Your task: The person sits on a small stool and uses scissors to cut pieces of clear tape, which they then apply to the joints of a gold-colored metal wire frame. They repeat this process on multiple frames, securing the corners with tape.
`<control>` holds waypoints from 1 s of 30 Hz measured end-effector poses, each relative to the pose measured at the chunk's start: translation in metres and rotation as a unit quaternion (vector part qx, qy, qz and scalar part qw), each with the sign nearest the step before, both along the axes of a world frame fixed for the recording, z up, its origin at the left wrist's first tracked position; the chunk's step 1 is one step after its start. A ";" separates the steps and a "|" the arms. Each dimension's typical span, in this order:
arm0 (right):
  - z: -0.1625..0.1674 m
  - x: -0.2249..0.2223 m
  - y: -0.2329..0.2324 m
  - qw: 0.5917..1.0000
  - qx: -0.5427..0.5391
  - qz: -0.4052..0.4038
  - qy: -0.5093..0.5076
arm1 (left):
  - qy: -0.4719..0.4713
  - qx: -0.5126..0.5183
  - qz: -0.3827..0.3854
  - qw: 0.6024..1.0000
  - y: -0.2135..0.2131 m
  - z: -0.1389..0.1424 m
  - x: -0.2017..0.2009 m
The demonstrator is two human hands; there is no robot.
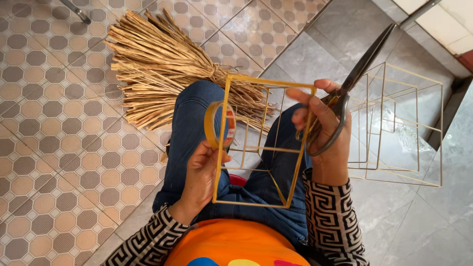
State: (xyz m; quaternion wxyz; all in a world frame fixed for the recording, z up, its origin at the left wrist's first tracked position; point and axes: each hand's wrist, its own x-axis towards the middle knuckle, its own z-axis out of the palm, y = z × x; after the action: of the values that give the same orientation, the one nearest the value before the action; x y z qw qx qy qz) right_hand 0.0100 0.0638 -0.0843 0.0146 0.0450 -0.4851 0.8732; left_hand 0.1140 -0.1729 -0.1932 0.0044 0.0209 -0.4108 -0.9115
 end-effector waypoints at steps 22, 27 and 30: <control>-0.022 0.083 -0.003 0.979 -0.028 0.089 0.181 | 0.182 -0.401 -0.297 0.848 -0.027 0.156 -0.023; -0.023 0.082 -0.001 0.979 -0.023 0.049 0.195 | 0.229 -0.593 -0.134 0.760 -0.036 0.167 -0.047; -0.030 0.078 -0.008 0.979 0.023 0.011 0.201 | 0.269 -0.634 -0.067 0.722 -0.038 0.165 -0.054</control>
State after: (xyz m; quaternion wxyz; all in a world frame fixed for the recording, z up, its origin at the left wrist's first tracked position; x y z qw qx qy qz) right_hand 0.0882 0.0555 -0.1141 0.1015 0.2256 -0.4920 0.8347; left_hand 0.0601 -0.2110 -0.0283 0.0658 -0.2599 -0.8746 -0.4039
